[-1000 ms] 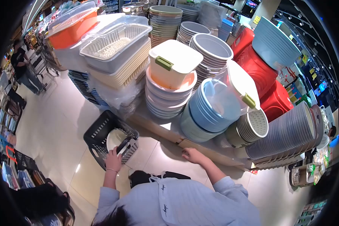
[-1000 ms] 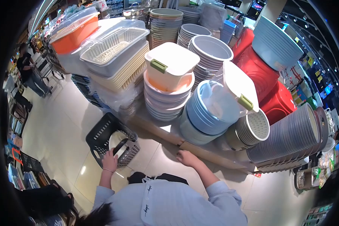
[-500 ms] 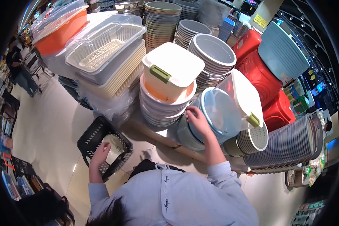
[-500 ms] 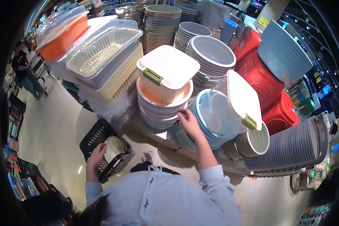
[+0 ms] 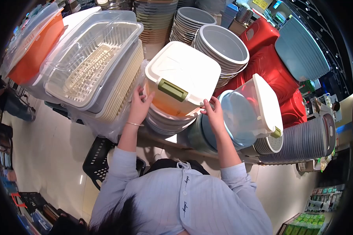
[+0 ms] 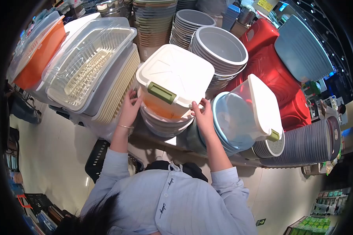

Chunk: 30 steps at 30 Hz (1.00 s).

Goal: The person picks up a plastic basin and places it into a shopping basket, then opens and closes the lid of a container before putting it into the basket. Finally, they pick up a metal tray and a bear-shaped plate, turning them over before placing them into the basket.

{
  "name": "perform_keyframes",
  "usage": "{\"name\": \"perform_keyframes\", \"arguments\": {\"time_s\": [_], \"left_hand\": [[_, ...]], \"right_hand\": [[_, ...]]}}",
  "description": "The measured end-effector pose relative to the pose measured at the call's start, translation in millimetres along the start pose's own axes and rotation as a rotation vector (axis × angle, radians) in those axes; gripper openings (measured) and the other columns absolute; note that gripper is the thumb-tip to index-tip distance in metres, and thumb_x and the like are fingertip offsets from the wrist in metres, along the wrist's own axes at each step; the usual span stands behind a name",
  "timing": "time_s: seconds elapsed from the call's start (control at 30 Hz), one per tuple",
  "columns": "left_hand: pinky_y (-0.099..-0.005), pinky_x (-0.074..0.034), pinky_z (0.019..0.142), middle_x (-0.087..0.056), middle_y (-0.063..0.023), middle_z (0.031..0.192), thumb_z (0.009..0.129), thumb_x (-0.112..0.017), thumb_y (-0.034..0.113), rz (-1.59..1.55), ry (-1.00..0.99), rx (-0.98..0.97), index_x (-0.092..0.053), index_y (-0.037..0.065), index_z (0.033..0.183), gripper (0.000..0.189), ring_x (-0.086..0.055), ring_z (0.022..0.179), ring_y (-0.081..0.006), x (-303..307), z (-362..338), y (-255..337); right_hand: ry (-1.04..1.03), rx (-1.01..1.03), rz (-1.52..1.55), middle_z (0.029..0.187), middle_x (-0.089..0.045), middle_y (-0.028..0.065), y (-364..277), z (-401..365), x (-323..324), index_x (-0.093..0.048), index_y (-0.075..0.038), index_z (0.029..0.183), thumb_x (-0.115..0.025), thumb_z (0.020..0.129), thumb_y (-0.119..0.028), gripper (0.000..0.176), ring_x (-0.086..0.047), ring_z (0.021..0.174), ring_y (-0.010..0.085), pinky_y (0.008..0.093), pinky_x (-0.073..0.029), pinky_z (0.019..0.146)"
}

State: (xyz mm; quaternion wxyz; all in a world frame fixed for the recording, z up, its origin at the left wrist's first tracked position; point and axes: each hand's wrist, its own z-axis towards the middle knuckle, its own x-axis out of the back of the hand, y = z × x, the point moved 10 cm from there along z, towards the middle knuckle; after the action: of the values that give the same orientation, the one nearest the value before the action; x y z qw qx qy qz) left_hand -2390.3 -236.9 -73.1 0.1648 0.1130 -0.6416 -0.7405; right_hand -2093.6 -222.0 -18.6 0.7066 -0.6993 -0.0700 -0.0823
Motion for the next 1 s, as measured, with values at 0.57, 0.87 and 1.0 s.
{"name": "perform_keyframes", "arguments": {"time_s": [0.57,0.87,1.0], "left_hand": [[-0.0211,-0.049,0.054,-0.056,-0.0123,0.083,0.079,-0.061,0.016,-0.390,-0.132,0.163,-0.031,-0.005,0.100,0.042,-0.058,0.068,-0.0126,-48,27,22],[-0.0204,-0.047,0.056,-0.059,-0.0064,0.071,0.084,-0.055,0.024,-0.430,-0.240,0.199,-0.047,0.001,0.086,0.024,-0.058,0.062,-0.0107,-74,23,48],[-0.0181,-0.044,0.053,-0.059,-0.0040,0.064,0.082,-0.058,0.024,-0.345,-0.185,0.154,-0.051,0.001,0.081,0.024,-0.056,0.058,-0.0083,-70,27,54]], "right_hand": [[0.050,0.032,-0.237,0.115,-0.042,0.0197,-18,10,9,-0.033,0.006,0.117,-0.070,0.071,-0.025,0.067,-0.046,0.102,0.0258,0.0339,-0.042,0.079],[-0.007,0.877,-1.167,0.122,-0.042,0.0130,-101,-27,-88,-0.046,-0.003,0.106,-0.068,0.062,-0.015,0.051,-0.044,0.105,0.0334,0.0401,-0.038,0.089],[-0.034,0.906,-1.134,0.116,-0.047,0.0111,-103,-24,-87,-0.047,-0.003,0.101,-0.065,0.062,-0.012,0.043,-0.051,0.096,0.0324,0.0384,-0.044,0.082]]}}
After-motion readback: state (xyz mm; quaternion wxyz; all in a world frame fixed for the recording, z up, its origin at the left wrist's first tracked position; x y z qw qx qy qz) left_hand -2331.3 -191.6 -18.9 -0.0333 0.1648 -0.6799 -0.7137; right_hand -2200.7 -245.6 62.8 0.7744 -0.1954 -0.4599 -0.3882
